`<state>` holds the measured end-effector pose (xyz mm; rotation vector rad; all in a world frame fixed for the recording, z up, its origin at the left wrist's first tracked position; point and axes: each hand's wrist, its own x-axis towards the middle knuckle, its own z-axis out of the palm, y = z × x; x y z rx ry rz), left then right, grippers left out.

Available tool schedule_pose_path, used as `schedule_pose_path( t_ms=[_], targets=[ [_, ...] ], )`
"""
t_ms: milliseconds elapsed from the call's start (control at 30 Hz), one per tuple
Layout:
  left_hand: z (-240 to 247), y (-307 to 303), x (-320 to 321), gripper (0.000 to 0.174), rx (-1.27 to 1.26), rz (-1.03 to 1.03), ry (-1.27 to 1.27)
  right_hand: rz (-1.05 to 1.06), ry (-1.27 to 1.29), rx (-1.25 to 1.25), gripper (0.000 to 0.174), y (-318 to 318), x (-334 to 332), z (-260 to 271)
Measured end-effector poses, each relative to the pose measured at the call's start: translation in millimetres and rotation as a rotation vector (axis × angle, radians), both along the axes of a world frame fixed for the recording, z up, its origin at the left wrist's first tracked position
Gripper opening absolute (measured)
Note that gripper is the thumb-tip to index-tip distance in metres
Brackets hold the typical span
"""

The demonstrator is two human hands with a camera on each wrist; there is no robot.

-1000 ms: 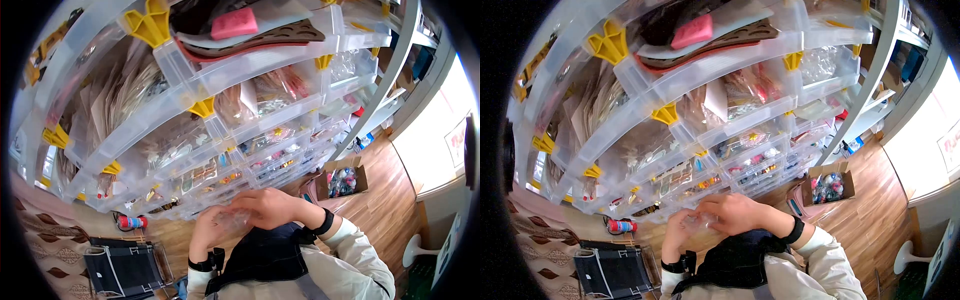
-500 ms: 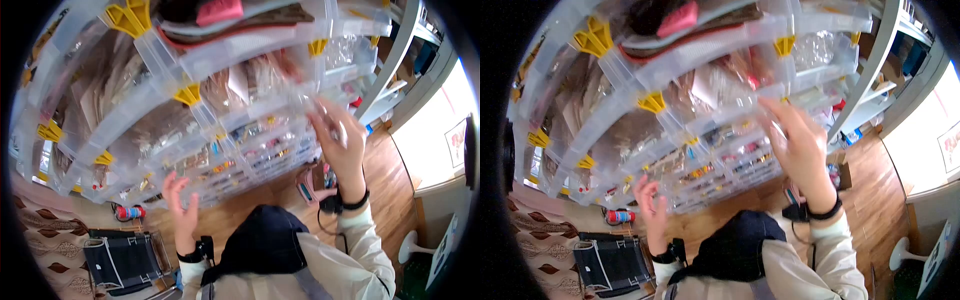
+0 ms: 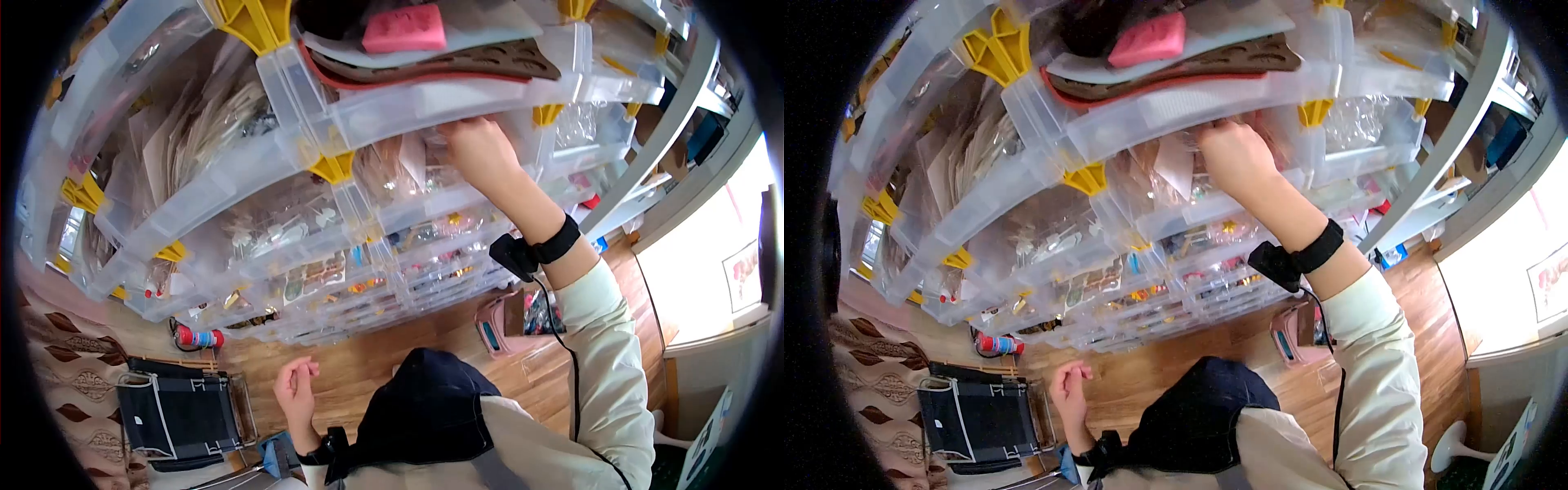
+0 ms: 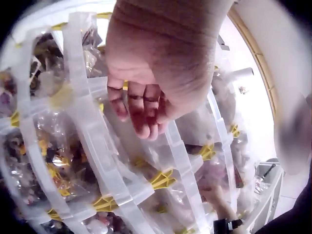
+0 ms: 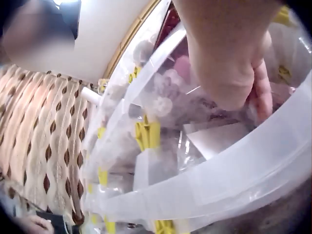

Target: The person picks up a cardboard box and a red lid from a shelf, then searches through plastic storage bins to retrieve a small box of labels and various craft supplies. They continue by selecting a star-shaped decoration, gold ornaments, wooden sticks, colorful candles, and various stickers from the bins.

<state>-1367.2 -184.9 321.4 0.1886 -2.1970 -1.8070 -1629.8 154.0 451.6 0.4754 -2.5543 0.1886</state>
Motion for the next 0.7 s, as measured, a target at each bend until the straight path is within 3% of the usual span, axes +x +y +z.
schedule_pose_path(
  t_ms=[67,133,267,300,333,400,433,500,567,633,667,700],
  targets=[
    [-1,-3,3,0.014,0.010,0.049,-0.021,0.001,0.089,0.087,0.035,2,-14,-2],
    [-1,-4,7,0.013,0.014,0.093,-0.010,0.035,0.371,0.213,0.024,-2,-19,-3],
    [-3,-6,11,0.012,0.021,0.160,0.004,-0.002,0.502,0.322,0.028,-15,-28,-3],
    [-2,-6,11,0.012,0.030,0.178,0.009,0.011,0.333,0.275,0.028,-19,-29,3],
    [-2,-7,11,0.012,0.038,0.195,0.014,0.020,0.333,0.273,0.028,-20,-30,6],
    [0,-6,6,0.012,0.012,0.210,0.004,0.285,-0.195,0.043,0.031,-20,-30,10],
    [2,-7,6,0.013,-0.014,0.228,-0.005,0.358,-0.478,-0.053,0.036,-23,-26,23],
    [6,-7,0,0.013,-0.003,0.273,-0.019,0.416,-0.812,-0.090,0.038,-23,-24,25],
    [9,-6,-5,0.013,0.011,0.316,-0.016,0.327,-0.816,-0.128,0.036,-25,-15,29],
    [13,-9,-12,0.013,0.061,0.247,0.061,0.212,-0.253,0.179,0.034,-9,-33,0],
    [16,-11,-14,0.013,0.049,0.249,0.064,0.215,-0.250,0.167,0.034,-4,-39,-6],
    [21,-15,-17,0.013,0.009,0.256,0.090,0.049,-0.300,0.161,0.034,-1,-46,-9]
  ],
)
